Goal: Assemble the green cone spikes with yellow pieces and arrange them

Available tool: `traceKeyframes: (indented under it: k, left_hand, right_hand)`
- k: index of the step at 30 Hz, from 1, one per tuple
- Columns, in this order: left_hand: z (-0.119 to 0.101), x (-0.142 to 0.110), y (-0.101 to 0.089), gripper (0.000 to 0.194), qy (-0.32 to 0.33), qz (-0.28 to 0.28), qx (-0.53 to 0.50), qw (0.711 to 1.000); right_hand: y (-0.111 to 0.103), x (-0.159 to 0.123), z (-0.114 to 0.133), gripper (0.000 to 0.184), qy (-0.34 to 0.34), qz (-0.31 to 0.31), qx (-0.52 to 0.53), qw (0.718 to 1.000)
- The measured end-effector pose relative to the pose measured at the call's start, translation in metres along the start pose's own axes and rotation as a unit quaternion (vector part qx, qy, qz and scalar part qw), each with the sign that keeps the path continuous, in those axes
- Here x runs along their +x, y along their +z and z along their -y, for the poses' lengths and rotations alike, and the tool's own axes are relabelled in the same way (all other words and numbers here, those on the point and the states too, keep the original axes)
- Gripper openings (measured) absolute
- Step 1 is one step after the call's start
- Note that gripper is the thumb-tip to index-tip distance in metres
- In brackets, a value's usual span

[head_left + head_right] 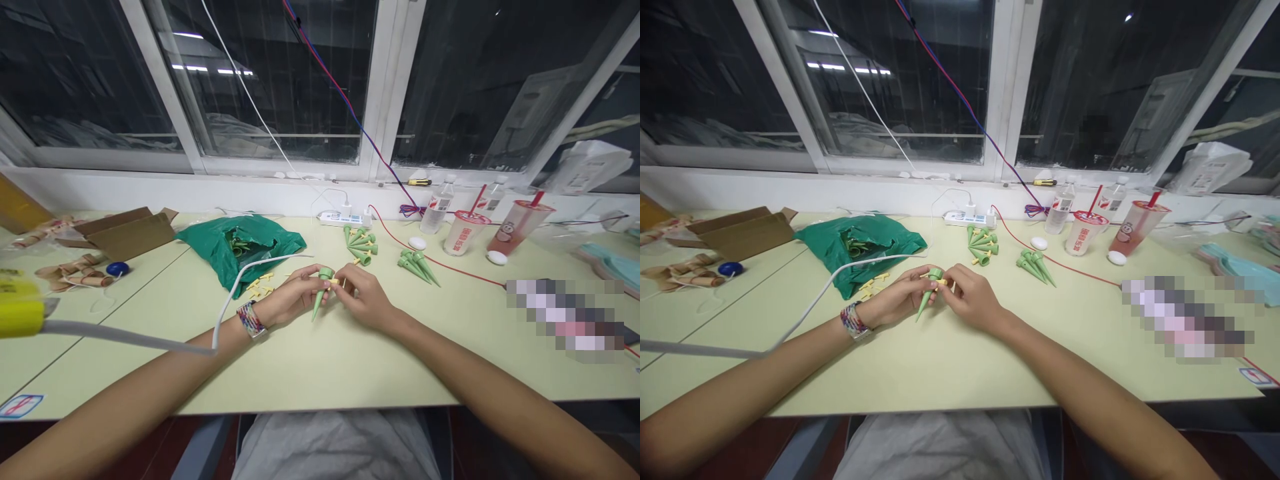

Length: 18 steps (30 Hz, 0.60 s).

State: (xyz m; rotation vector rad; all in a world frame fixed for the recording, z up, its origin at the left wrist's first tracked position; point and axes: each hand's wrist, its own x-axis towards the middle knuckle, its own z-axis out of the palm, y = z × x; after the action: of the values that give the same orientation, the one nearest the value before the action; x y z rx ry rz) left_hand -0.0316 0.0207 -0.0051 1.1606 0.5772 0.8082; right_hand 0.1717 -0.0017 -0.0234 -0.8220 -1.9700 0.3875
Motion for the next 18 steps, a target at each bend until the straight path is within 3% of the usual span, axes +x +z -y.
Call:
traceKeyframes:
  k: [3, 5, 8, 9, 10, 12, 14, 16, 18]
  left_hand:
    - [0.000, -0.003, 0.003, 0.031, 0.051, -0.015, 0.116, 0.992]
    - [0.000, -0.005, 0.005, 0.034, 0.125, -0.065, 0.238, 0.961]
    - [-0.002, -0.010, 0.008, 0.030, 0.240, -0.122, 0.399, 0.877]
    - [-0.003, -0.010, 0.008, 0.029, 0.256, -0.122, 0.422, 0.861]
    - [-0.004, -0.011, 0.009, 0.029, 0.253, -0.116, 0.422, 0.863]
    - [-0.005, -0.010, 0.008, 0.031, 0.193, -0.083, 0.355, 0.911]
    - [-0.006, -0.008, 0.008, 0.030, 0.095, -0.035, 0.223, 0.970]
    - [-0.005, -0.005, 0.008, 0.022, 0.014, 0.001, 0.087, 0.996]
    - [-0.003, -0.003, 0.008, 0.017, -0.033, 0.001, -0.002, 0.999]
  right_hand:
    - [0.001, 0.002, 0.001, 0.026, 0.029, 0.027, 0.003, 0.999]
    - [0.007, 0.004, 0.001, 0.035, 0.131, 0.039, 0.105, 0.985]
    - [0.016, 0.006, 0.003, 0.040, 0.311, 0.077, 0.298, 0.899]
    - [0.018, 0.006, 0.004, 0.039, 0.339, 0.084, 0.326, 0.879]
    - [0.018, 0.005, 0.005, 0.039, 0.340, 0.082, 0.322, 0.880]
    - [0.014, 0.003, 0.006, 0.038, 0.262, 0.059, 0.226, 0.936]
    - [0.007, 0.001, 0.006, 0.034, 0.111, 0.047, 0.057, 0.991]
    - [-0.001, 0.001, 0.005, 0.027, -0.024, 0.053, -0.096, 0.994]
    - [-0.006, 0.002, 0.004, 0.025, -0.097, 0.056, -0.190, 0.975]
